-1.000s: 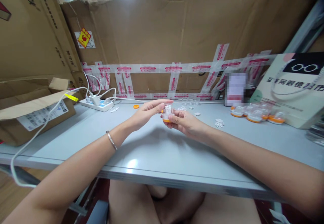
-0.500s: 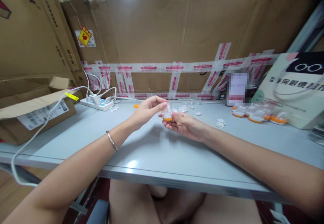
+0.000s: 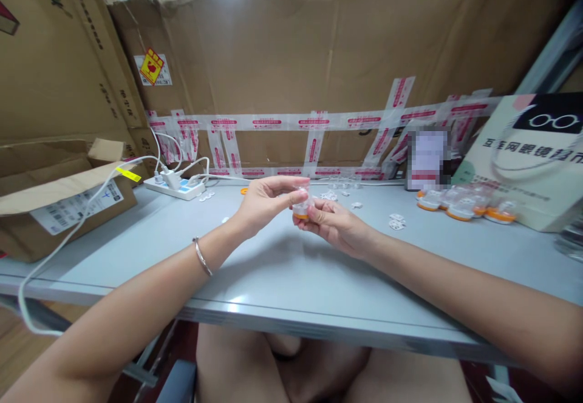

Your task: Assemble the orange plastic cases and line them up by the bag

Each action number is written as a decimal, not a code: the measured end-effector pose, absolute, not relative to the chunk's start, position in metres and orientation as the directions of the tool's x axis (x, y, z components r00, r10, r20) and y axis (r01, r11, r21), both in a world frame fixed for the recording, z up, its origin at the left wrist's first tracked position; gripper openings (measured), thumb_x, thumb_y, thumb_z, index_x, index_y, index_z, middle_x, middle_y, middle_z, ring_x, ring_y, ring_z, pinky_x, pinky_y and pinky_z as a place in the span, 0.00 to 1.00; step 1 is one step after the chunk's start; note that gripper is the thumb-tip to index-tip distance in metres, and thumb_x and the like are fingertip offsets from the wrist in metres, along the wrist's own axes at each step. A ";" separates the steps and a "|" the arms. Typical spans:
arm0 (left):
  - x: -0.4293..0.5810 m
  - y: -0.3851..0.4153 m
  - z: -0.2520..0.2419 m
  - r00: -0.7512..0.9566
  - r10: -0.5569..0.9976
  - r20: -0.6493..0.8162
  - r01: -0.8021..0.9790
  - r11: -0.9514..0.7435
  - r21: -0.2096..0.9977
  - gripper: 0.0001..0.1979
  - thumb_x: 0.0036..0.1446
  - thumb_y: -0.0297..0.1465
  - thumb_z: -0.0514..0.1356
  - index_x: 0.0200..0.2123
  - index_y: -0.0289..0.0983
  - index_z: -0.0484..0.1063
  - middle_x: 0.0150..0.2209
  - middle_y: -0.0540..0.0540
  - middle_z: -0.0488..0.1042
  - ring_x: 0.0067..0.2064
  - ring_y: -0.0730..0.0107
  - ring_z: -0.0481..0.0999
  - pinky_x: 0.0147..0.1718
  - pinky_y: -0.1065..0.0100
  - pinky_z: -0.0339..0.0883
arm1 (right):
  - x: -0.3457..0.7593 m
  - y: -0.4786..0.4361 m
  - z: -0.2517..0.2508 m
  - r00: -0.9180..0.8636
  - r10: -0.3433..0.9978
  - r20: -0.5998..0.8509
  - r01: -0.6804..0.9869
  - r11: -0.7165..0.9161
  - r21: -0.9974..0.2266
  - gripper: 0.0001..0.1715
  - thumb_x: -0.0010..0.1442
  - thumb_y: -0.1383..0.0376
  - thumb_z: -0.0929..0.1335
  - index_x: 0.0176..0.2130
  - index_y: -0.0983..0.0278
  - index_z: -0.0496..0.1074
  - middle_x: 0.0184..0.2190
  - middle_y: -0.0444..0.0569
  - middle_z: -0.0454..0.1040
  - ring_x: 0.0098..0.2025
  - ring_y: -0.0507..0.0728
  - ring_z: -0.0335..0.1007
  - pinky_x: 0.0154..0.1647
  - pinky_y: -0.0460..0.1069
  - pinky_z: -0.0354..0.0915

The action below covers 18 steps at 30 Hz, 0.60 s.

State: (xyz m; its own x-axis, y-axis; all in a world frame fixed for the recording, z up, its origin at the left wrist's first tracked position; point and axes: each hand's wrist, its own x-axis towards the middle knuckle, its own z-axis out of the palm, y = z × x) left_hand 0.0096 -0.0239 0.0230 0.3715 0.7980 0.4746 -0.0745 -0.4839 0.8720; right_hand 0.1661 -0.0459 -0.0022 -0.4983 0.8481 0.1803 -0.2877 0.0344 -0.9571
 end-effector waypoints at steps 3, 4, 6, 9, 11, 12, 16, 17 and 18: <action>0.011 -0.025 0.022 0.287 0.779 0.557 -0.023 -0.576 0.817 0.13 0.41 0.34 0.66 0.30 0.33 0.71 0.36 0.44 0.74 0.37 0.70 0.72 0.37 0.68 0.65 | 0.164 -0.048 -0.001 -0.425 0.882 0.204 -0.246 0.104 -0.964 0.14 0.46 0.57 0.71 0.28 0.66 0.71 0.26 0.45 0.68 0.31 0.50 0.64 0.39 0.48 0.61; 0.011 -0.025 0.021 0.285 0.771 0.570 -0.012 -0.592 0.806 0.13 0.41 0.34 0.66 0.30 0.33 0.71 0.37 0.44 0.74 0.38 0.70 0.72 0.39 0.67 0.65 | 0.163 -0.048 0.000 -0.414 0.886 0.207 -0.238 0.114 -0.965 0.14 0.46 0.58 0.71 0.28 0.66 0.70 0.26 0.44 0.68 0.31 0.50 0.64 0.39 0.48 0.60; 0.010 -0.023 0.021 0.346 0.757 0.554 -0.032 -0.580 0.814 0.13 0.43 0.34 0.64 0.32 0.33 0.70 0.38 0.44 0.73 0.40 0.70 0.72 0.40 0.67 0.64 | 0.164 -0.049 -0.001 -0.424 0.881 0.211 -0.249 0.110 -0.962 0.13 0.46 0.58 0.71 0.28 0.66 0.70 0.26 0.44 0.67 0.31 0.50 0.63 0.38 0.48 0.60; 0.006 -0.020 0.021 0.522 0.699 0.489 -0.165 -0.479 0.862 0.14 0.47 0.36 0.62 0.38 0.35 0.70 0.40 0.43 0.73 0.40 0.68 0.72 0.37 0.66 0.65 | 0.164 -0.050 -0.002 -0.490 0.847 0.208 -0.315 0.050 -0.948 0.13 0.46 0.58 0.71 0.28 0.66 0.71 0.25 0.44 0.67 0.29 0.49 0.62 0.33 0.46 0.60; 0.003 -0.019 0.022 0.622 0.646 0.442 -0.240 -0.379 0.894 0.15 0.50 0.36 0.60 0.41 0.37 0.69 0.41 0.42 0.73 0.40 0.66 0.73 0.35 0.67 0.65 | 0.164 -0.050 -0.003 -0.540 0.815 0.211 -0.357 0.004 -0.934 0.15 0.46 0.57 0.72 0.29 0.66 0.71 0.25 0.45 0.68 0.28 0.48 0.62 0.31 0.45 0.60; 0.002 -0.019 0.022 0.661 0.623 0.418 -0.260 -0.332 0.907 0.15 0.51 0.36 0.59 0.42 0.38 0.69 0.42 0.42 0.73 0.39 0.66 0.73 0.34 0.67 0.64 | 0.164 -0.049 -0.003 -0.561 0.801 0.209 -0.372 -0.019 -0.928 0.15 0.45 0.57 0.72 0.30 0.66 0.71 0.25 0.45 0.68 0.28 0.49 0.62 0.30 0.45 0.60; 0.000 -0.018 0.023 0.744 0.562 0.361 -0.288 -0.217 0.933 0.13 0.54 0.35 0.56 0.43 0.38 0.68 0.46 0.41 0.71 0.40 0.66 0.72 0.33 0.68 0.63 | 0.165 -0.045 -0.006 -0.615 0.766 0.186 -0.391 -0.092 -0.916 0.18 0.43 0.57 0.73 0.32 0.66 0.71 0.26 0.45 0.69 0.28 0.48 0.64 0.30 0.44 0.60; 0.000 -0.018 0.022 0.738 0.567 0.366 -0.290 -0.224 0.931 0.13 0.55 0.36 0.55 0.43 0.38 0.68 0.46 0.41 0.70 0.40 0.66 0.72 0.33 0.69 0.63 | 0.165 -0.044 -0.007 -0.610 0.771 0.181 -0.391 -0.094 -0.915 0.18 0.44 0.57 0.73 0.32 0.66 0.71 0.26 0.45 0.69 0.29 0.48 0.64 0.31 0.44 0.61; 0.001 -0.017 0.021 0.716 0.585 0.380 -0.285 -0.252 0.925 0.13 0.55 0.36 0.55 0.43 0.37 0.68 0.47 0.42 0.70 0.40 0.67 0.71 0.33 0.69 0.63 | 0.166 -0.043 -0.008 -0.595 0.783 0.179 -0.392 -0.088 -0.916 0.17 0.45 0.58 0.72 0.32 0.66 0.72 0.27 0.46 0.70 0.29 0.48 0.64 0.32 0.44 0.61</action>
State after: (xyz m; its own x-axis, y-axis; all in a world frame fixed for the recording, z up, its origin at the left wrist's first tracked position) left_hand 0.0007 -0.0169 0.0214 0.7162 0.5854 0.3800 -0.2845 -0.2522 0.9249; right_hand 0.1658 -0.0430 -0.0077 -0.5950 0.7835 0.1793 -0.3920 -0.0881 -0.9157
